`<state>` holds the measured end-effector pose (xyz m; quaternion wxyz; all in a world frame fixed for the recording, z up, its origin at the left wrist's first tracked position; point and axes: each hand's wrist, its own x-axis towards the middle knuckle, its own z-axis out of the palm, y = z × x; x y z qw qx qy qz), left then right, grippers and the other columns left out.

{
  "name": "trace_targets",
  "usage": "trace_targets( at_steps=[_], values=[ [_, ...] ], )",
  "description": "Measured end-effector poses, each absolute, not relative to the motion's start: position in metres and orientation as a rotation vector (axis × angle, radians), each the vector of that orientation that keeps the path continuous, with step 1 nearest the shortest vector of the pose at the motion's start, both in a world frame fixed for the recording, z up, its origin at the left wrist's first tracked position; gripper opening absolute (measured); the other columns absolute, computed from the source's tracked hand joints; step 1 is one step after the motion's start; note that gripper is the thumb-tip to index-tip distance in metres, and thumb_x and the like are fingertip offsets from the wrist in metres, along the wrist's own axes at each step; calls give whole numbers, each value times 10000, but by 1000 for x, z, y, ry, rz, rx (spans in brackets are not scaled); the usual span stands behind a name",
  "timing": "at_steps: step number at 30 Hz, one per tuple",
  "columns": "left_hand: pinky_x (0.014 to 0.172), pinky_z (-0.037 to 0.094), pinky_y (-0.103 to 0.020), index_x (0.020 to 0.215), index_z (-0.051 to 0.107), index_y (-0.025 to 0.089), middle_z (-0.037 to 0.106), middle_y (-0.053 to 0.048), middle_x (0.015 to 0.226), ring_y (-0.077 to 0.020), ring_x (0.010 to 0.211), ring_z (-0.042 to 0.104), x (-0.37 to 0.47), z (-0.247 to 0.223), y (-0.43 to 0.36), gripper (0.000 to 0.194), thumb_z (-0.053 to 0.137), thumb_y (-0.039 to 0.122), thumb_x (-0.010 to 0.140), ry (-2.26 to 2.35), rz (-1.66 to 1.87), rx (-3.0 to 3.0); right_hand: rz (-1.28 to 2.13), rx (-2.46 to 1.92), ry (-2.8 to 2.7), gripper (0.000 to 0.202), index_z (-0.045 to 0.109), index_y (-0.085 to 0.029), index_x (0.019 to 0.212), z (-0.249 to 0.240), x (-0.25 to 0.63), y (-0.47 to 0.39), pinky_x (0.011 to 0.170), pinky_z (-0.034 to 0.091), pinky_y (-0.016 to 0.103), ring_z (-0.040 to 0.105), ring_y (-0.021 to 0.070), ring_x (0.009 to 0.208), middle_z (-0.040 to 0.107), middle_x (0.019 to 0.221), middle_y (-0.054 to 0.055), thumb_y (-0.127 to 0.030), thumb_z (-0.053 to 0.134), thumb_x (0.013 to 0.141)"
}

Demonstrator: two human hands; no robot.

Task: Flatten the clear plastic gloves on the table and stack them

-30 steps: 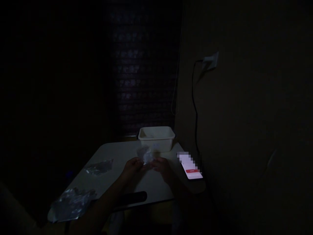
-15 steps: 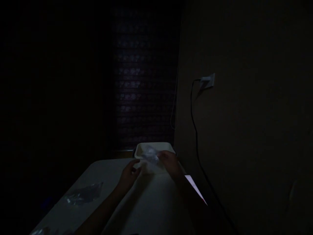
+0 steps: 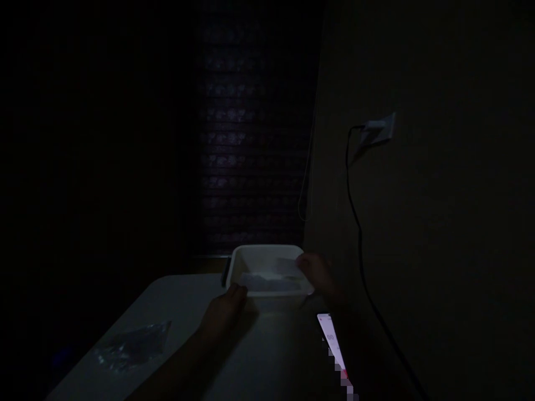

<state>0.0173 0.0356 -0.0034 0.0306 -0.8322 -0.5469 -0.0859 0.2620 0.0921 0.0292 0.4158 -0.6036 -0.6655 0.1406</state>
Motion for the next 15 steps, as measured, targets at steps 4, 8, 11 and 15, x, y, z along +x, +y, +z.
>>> trace_targets(
  at_steps=[4, 8, 11, 15],
  values=[
    [604, 433, -285, 984, 425, 203, 501, -63, 983, -183, 757, 573, 14, -4, 22, 220, 323, 177, 791, -1631, -192, -2569, 338, -1550, -1767, 167, 624, -195, 569, 29, 261, 85, 634, 379, 305, 559, 177, 659, 631, 616, 23, -230, 466, 608],
    [602, 436, -287, 953, 449, 200, 516, -58, 968, -181, 735, 579, 16, -1, 16, 210, 301, 197, 804, -1640, -148, -2578, 354, -1549, -1836, 133, 603, -192, 495, 28, 257, 78, 716, 365, 360, 559, 212, 740, 630, 601, 33, -199, 494, 570],
    [601, 441, -294, 954, 453, 191, 516, -66, 977, -186, 735, 579, 18, 1, 13, 215, 295, 227, 812, -1619, -150, -2587, 214, -1609, -1901, 154, 606, -197, 528, 25, 250, 73, 852, 245, 477, 501, 257, 941, 649, 722, 47, -175, 470, 596],
    [594, 443, -312, 954, 458, 177, 518, -72, 968, -193, 720, 581, 19, 1, 12, 225, 295, 171, 799, -1590, -115, -2598, -18, -1701, -2045, 213, 612, -230, 609, 21, 240, 69, 875, -23, 594, 365, 254, 1113, 647, 842, 10, -157, 419, 660]
  ],
)
